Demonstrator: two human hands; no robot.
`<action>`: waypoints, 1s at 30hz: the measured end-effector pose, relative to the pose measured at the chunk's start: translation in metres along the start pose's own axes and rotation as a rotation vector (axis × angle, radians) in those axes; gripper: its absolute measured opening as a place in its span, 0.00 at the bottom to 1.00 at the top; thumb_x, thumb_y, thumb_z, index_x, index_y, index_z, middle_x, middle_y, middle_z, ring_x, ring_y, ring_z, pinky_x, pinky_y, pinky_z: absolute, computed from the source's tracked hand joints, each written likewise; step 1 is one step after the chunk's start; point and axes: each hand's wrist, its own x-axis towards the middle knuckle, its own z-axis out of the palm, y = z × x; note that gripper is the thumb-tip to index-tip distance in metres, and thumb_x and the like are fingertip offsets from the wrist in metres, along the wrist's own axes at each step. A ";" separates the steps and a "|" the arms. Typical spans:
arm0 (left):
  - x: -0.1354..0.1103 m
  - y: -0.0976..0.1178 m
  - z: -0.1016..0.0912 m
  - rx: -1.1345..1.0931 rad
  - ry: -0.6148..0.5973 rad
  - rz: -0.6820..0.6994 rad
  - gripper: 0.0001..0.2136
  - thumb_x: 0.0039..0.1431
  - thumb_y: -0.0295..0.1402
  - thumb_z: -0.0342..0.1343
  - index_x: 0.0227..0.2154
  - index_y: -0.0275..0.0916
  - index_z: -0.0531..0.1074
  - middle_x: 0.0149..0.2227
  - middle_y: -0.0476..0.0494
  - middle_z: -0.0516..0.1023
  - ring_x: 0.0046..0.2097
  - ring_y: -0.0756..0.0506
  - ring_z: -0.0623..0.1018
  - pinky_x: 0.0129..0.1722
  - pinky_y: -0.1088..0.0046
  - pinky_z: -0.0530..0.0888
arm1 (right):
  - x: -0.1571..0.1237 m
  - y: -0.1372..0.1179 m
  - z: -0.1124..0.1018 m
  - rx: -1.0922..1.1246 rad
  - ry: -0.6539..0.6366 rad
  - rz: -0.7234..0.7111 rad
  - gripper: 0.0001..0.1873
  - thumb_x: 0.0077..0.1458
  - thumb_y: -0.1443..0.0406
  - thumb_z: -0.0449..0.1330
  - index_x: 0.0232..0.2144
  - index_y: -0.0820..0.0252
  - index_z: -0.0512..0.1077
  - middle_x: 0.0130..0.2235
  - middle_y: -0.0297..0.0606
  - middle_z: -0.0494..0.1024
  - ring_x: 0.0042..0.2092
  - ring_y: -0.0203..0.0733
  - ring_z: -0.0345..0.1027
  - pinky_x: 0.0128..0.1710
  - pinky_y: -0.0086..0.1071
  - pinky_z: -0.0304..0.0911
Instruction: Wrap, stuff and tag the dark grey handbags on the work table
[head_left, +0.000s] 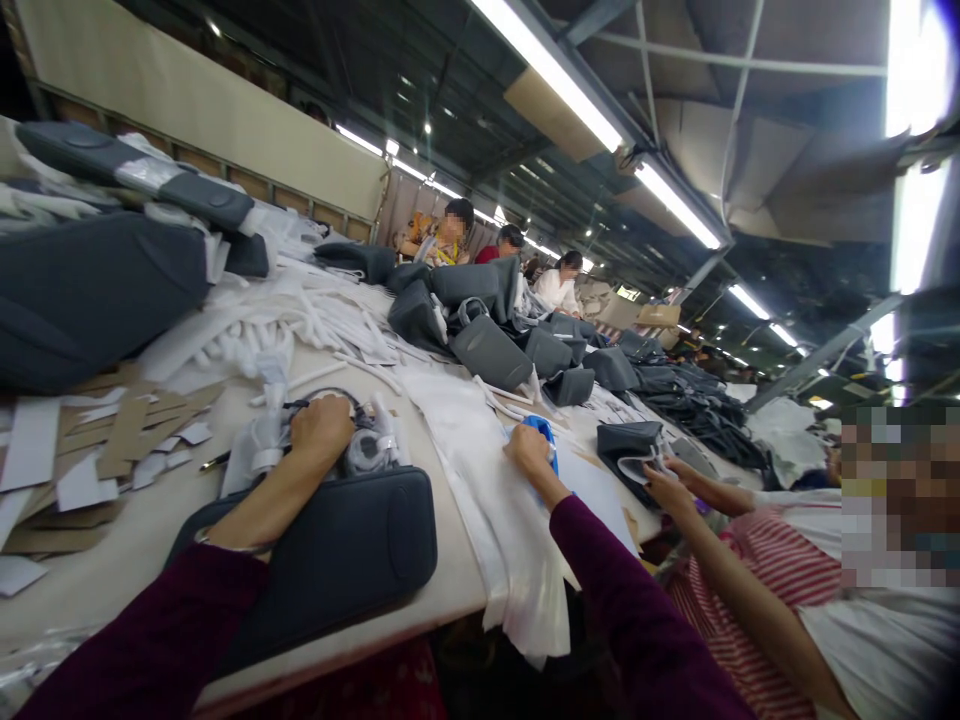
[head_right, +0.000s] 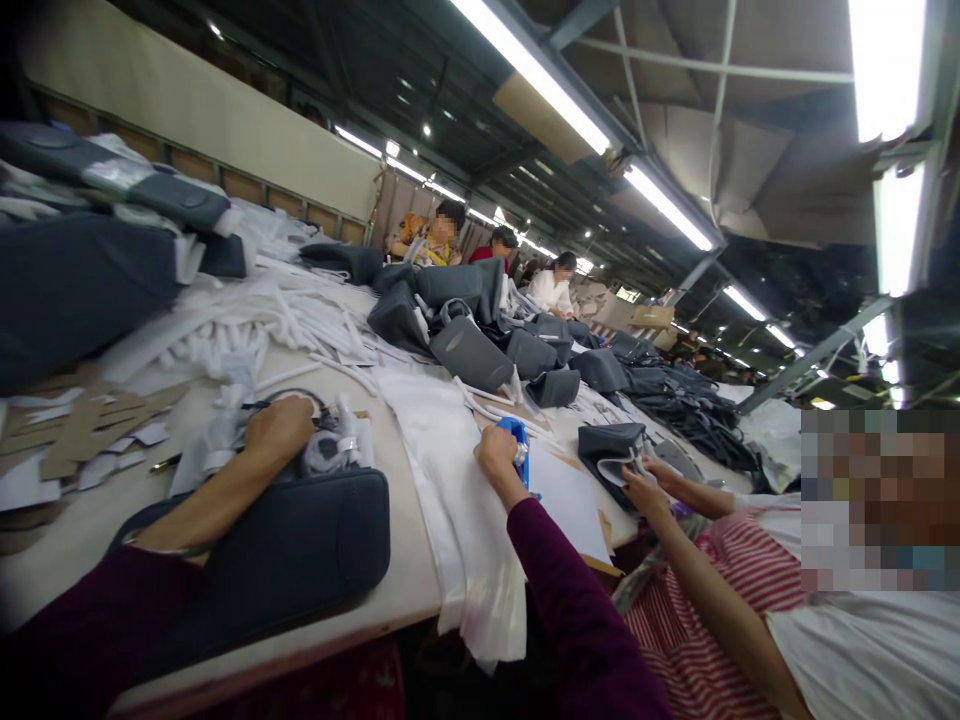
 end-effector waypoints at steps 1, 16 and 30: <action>-0.002 0.002 -0.002 0.036 0.022 -0.006 0.11 0.54 0.23 0.46 0.31 0.28 0.75 0.38 0.24 0.77 0.42 0.30 0.77 0.37 0.57 0.71 | 0.000 0.002 -0.003 0.032 -0.004 0.020 0.12 0.54 0.66 0.61 0.39 0.69 0.76 0.40 0.53 0.79 0.43 0.49 0.73 0.40 0.33 0.62; -0.011 0.020 -0.007 -0.498 0.095 0.885 0.31 0.54 0.33 0.61 0.61 0.39 0.59 0.58 0.35 0.67 0.59 0.39 0.65 0.60 0.55 0.64 | -0.048 -0.086 -0.064 1.040 -0.165 -0.410 0.08 0.54 0.62 0.55 0.29 0.62 0.67 0.22 0.32 0.73 0.21 0.33 0.65 0.22 0.26 0.60; -0.014 0.017 -0.021 -0.469 0.448 0.698 0.17 0.49 0.17 0.45 0.38 0.37 0.73 0.42 0.41 0.76 0.49 0.42 0.70 0.52 0.61 0.69 | -0.148 -0.080 -0.098 1.627 -0.501 -0.335 0.21 0.38 0.59 0.69 0.35 0.60 0.69 0.25 0.30 0.73 0.23 0.31 0.59 0.22 0.25 0.48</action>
